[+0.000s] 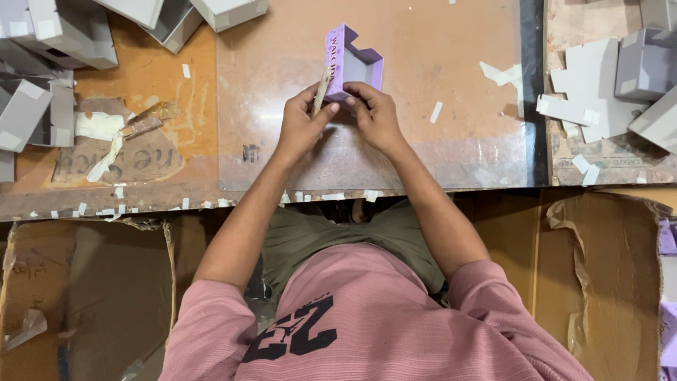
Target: The person sits on the floor and repeatedly wipes the exterior and interior surfaces of small purple boxes using a small wooden block. They handle the boxes one at a time, turning them over to clean all sides before placing them into a cardboard container.
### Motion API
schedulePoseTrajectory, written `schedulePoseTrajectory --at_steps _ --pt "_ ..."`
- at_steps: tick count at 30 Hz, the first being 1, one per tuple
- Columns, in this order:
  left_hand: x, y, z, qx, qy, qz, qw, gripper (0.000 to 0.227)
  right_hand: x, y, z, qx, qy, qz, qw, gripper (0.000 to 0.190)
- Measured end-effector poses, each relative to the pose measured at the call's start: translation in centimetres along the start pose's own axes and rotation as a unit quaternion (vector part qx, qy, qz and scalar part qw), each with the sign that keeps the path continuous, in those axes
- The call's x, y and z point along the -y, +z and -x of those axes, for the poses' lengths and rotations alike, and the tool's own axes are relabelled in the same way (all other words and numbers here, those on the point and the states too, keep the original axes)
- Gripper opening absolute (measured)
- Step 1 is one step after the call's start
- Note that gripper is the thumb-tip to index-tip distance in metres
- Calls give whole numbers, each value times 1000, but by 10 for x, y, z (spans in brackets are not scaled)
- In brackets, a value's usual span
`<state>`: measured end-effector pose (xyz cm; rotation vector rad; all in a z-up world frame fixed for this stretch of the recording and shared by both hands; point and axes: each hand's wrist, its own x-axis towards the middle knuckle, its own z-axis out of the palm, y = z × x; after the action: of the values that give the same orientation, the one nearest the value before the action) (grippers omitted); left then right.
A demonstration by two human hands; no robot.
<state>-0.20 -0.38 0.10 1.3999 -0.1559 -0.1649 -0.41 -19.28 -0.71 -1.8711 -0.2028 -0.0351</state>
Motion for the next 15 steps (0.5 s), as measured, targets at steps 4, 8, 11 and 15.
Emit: schedulePoseTrajectory --at_steps 4,8,11,15 --pt "-18 5 9 17 50 -11 999 53 3 -5 11 1 -11 -143 990 23" --pt "-50 9 25 4 26 -241 970 47 13 -17 38 16 24 -252 967 34" --pt "-78 16 38 3 99 -464 881 41 20 -16 64 14 79 -250 965 42" --pt "-111 25 27 -25 173 -556 813 33 24 -12 78 26 50 -213 976 48"
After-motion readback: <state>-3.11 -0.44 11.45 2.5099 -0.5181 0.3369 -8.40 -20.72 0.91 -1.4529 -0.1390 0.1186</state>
